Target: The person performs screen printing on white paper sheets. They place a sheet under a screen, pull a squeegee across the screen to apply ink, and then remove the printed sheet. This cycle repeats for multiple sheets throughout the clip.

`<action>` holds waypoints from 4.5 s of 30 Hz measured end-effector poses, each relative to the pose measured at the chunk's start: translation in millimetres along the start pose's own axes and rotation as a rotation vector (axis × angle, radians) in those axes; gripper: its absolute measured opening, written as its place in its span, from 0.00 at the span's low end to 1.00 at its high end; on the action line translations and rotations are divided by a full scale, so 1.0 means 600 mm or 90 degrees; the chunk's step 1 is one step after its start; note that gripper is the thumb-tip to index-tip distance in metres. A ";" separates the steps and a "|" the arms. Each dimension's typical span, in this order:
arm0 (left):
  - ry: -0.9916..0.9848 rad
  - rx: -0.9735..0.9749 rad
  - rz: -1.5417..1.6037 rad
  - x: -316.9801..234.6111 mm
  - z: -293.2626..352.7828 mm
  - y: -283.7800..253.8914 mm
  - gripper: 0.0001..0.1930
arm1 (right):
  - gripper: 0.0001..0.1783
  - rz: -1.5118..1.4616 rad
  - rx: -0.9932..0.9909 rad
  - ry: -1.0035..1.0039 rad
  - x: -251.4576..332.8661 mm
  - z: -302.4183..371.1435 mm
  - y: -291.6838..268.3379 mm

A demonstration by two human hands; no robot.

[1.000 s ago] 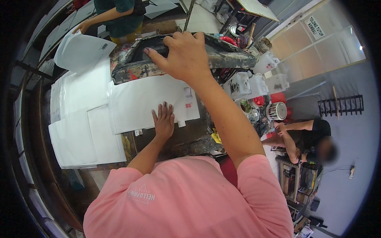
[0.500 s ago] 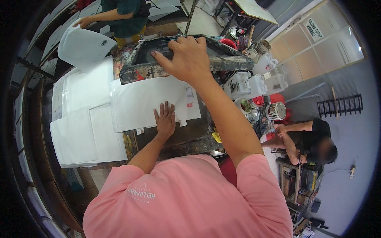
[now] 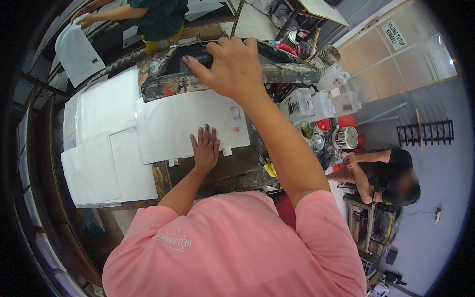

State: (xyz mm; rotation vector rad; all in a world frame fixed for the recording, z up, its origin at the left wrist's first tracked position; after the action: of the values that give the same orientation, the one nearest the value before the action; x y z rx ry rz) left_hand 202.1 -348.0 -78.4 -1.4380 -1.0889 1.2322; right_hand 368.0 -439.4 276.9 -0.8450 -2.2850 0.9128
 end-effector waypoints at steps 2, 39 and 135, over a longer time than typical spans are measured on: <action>0.004 0.002 -0.013 -0.004 0.000 -0.007 0.31 | 0.34 -0.013 0.000 0.000 -0.004 0.001 0.001; 0.120 0.016 -0.015 -0.048 -0.066 0.021 0.33 | 0.34 -0.039 -0.011 0.008 -0.011 -0.009 0.000; -0.306 0.064 1.242 0.058 0.102 -0.219 0.41 | 0.30 -0.065 0.359 0.116 0.026 0.255 0.066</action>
State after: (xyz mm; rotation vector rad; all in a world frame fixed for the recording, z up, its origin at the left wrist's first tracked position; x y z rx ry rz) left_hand 138.0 -283.7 39.8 -2.0518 0.6297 2.8932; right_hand 270.3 -467.7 154.8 -0.5295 -1.7577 1.2864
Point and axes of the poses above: each hand's wrist, its own z-axis away from the middle knuckle, its own y-axis out of the palm, x = y × z, the point moved 4 cm from there along -z, towards the middle knuckle, and after that the axes turned 11 degrees about -z, right-handed, at the moved point
